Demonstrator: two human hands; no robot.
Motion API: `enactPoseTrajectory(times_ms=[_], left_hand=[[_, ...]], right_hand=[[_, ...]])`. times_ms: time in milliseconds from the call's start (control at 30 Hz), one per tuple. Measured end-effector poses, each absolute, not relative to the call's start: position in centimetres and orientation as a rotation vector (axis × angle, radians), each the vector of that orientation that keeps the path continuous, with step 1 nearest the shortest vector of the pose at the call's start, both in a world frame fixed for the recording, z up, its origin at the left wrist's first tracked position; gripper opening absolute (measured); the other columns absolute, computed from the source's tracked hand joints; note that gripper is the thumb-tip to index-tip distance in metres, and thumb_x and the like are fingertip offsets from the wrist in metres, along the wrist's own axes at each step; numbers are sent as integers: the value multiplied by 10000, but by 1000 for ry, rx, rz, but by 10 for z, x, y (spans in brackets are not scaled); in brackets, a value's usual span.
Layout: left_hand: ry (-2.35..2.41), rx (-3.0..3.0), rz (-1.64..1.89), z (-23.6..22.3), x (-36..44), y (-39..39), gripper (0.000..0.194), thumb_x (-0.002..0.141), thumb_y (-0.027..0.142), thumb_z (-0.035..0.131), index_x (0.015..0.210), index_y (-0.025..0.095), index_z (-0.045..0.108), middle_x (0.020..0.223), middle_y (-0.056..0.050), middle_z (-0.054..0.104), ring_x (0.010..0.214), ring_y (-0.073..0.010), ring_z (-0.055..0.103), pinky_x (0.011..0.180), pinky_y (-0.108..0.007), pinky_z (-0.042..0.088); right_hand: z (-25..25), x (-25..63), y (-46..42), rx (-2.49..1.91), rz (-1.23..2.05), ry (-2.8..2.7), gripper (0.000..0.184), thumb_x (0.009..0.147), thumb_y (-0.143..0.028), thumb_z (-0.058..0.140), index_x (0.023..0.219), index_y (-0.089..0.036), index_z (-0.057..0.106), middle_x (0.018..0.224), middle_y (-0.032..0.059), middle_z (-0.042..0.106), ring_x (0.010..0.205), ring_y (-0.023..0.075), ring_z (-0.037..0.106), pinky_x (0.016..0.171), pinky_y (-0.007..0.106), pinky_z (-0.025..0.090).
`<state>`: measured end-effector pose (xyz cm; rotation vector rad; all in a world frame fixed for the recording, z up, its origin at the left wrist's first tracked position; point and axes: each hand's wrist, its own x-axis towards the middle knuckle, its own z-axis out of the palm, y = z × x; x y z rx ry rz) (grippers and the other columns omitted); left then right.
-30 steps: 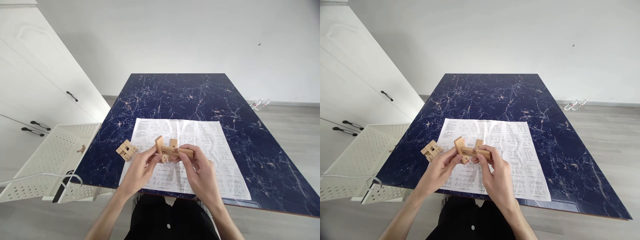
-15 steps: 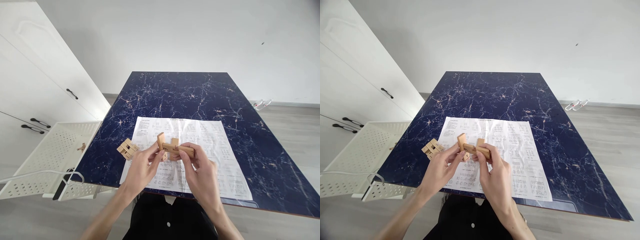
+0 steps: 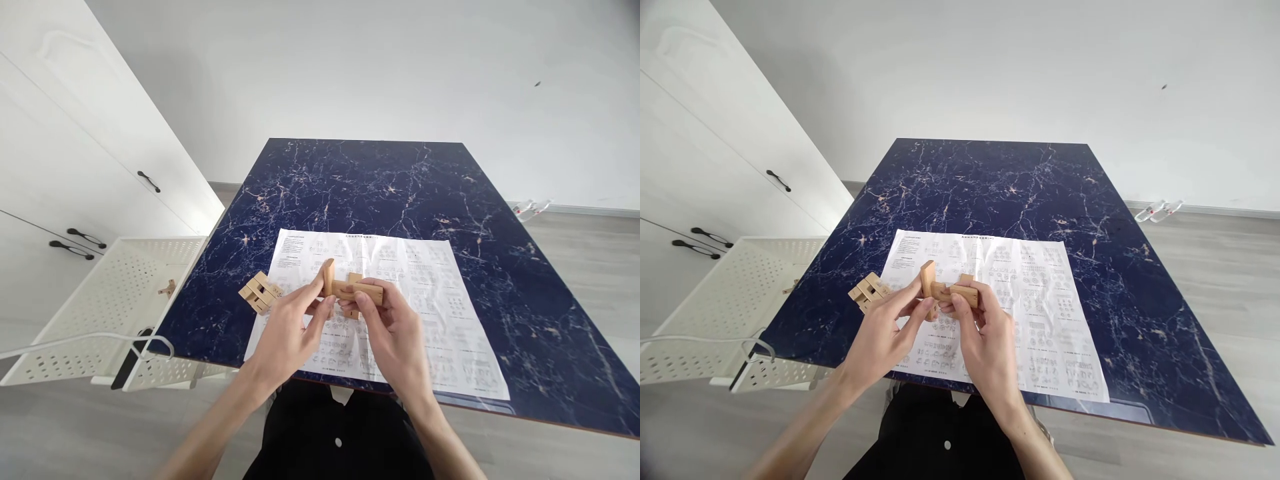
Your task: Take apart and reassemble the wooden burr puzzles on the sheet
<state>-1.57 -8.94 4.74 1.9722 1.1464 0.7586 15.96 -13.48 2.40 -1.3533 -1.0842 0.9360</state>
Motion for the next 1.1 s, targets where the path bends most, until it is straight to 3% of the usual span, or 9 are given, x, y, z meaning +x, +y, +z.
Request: enactPoseTrajectory(times_ms=[100, 233, 300, 533, 900, 1100], left_hand=[[1204, 2009, 788, 49, -19, -90, 498, 1153, 374, 473, 1633, 247, 513, 978, -40, 795, 894, -221, 794, 873, -367, 674], [1263, 2080, 757, 48, -24, -89, 500, 1149, 383, 491, 1637, 275, 506, 991, -40, 797, 884, -235, 790, 885, -395, 672], [1266, 2070, 759, 47, -25, -89, 497, 1151, 376, 491, 1637, 275, 507, 993, -37, 800, 882, -233, 791, 884, -387, 670], [1231, 1991, 762, 41, -26, -90, 510, 1164, 415, 475, 1647, 253, 499, 884, -4, 779, 796, -205, 779, 806, -335, 662], [1128, 1913, 797, 37, -34, -87, 514, 1159, 376, 522, 1636, 183, 508, 954, -23, 827, 829, -178, 820, 760, -272, 684], [1119, 2064, 765, 33, -41, -84, 483, 1157, 356, 526, 1623, 230, 530, 929, 0, 816, 784, -163, 800, 766, -280, 676]], right_hand=[[22, 157, -134, -1363, 908, -1150, 301, 1108, -507, 598, 1221, -245, 696, 1101, 91, 813, 960, 255, 799, 857, 411, 677], [22, 154, -136, -1416, 911, -1314, 325, 1152, -498, 472, 1033, -246, 639, 799, 14, 696, 649, 174, 637, 596, 290, 540], [22, 152, -137, -1412, 890, -1313, 314, 1160, -477, 454, 1024, -244, 617, 753, -8, 656, 598, 153, 580, 560, 274, 490], [20, 147, -135, -1414, 829, -1311, 292, 1150, -440, 490, 980, -241, 621, 748, -3, 682, 621, 152, 627, 587, 271, 522], [20, 142, -139, -1440, 752, -1354, 266, 1146, -435, 510, 1069, -222, 650, 746, 8, 738, 597, 163, 711, 502, 253, 543], [15, 143, -138, -1449, 839, -1407, 302, 1142, -461, 512, 1013, -220, 639, 730, 11, 720, 595, 165, 694, 518, 257, 550]])
